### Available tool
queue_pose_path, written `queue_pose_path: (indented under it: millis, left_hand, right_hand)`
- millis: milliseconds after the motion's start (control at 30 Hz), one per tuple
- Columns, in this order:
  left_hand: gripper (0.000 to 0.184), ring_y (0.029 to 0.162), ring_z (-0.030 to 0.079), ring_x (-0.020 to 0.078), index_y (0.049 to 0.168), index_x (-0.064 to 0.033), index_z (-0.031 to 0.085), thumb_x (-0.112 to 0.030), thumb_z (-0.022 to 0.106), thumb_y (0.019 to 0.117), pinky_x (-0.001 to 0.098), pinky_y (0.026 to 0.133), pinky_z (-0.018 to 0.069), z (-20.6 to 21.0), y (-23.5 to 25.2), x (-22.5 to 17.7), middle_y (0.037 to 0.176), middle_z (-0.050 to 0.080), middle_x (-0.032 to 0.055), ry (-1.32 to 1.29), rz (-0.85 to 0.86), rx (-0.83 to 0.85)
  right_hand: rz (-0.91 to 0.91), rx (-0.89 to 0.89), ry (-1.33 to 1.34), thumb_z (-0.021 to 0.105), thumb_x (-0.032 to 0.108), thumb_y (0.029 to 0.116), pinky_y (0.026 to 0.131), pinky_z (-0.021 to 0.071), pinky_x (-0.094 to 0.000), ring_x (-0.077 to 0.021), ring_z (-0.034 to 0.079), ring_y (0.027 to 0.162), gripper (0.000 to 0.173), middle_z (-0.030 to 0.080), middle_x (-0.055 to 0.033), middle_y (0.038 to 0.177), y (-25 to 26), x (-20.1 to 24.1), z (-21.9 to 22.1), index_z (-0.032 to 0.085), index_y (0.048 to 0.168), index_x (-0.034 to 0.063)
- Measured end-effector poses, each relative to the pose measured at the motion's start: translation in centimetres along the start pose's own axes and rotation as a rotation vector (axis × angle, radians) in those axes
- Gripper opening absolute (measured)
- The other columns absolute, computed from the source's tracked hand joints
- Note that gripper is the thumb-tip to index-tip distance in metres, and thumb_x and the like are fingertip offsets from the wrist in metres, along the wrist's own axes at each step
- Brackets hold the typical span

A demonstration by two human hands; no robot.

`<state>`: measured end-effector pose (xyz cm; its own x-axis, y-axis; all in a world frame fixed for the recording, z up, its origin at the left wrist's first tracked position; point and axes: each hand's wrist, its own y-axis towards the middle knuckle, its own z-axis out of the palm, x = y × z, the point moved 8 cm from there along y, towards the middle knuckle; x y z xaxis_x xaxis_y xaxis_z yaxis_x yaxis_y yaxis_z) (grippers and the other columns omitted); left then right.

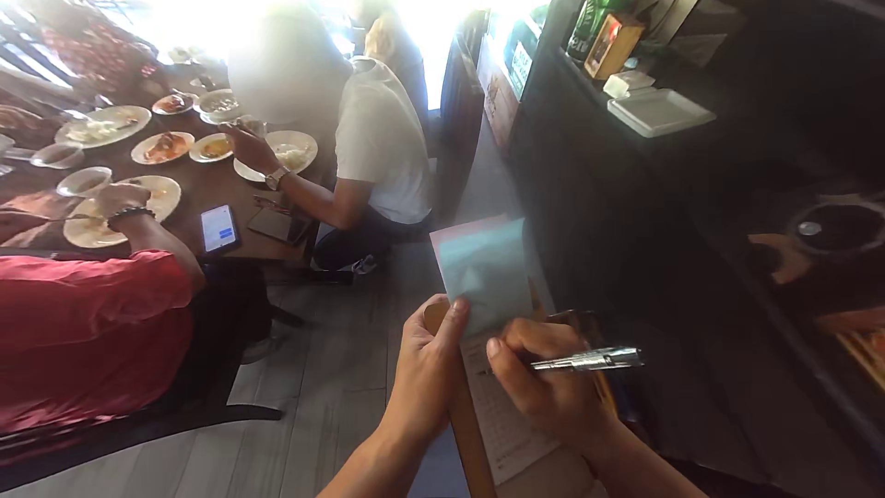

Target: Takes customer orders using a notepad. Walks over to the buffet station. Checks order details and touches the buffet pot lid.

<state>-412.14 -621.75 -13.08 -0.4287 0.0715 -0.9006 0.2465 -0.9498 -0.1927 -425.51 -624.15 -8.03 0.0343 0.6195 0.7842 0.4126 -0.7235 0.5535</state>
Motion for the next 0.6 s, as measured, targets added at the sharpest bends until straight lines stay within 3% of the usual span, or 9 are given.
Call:
queue_pose_path:
  millis: [200, 333, 600]
  left_hand:
    - [0.023, 0.077, 0.072, 0.0184, 0.106, -0.003, 0.07, -0.02, 0.054, 0.1053, 0.0306, 0.068, 0.0622, -0.3, 0.0, -0.1, 0.087, 0.072, 0.0151, 0.016, -0.004, -0.034]
    - [0.025, 0.075, 0.074, 0.021, 0.108, -0.0013, 0.068, -0.02, 0.051, 0.1066, 0.0346, 0.068, 0.0641, -0.3, 0.1, 0.0, 0.087, 0.072, 0.0174, -0.026, -0.019, -0.04]
    - [0.026, 0.074, 0.074, 0.0215, 0.105, -0.0008, 0.068, -0.02, 0.05, 0.107, 0.0358, 0.068, 0.0643, -0.6, 0.4, 0.4, 0.086, 0.072, 0.0178, -0.042, -0.032, -0.051]
  right_hand:
    - [-0.043, 0.008, -0.059, 0.059, 0.011, 0.0945, 0.046, 0.0313, -0.014, 0.0027, 0.042, 0.05, 0.035, 0.043, 0.0043, 0.054, 0.0, 0.2, 0.6, 0.047, 0.061, 0.0097]
    - [-0.033, -0.017, -0.022, 0.058, 0.011, 0.0961, 0.047, 0.0347, -0.0119, 0.0044, 0.045, 0.052, 0.033, 0.048, 0.0043, 0.056, 0.2, 0.3, -0.8, 0.052, 0.064, 0.0076]
    - [0.019, -0.038, -0.068, 0.06, 0.012, 0.0944, 0.046, 0.0338, -0.0102, 0.0064, 0.044, 0.051, 0.032, 0.046, 0.0067, 0.055, -0.1, -0.9, -1.0, 0.052, 0.064, 0.0094]
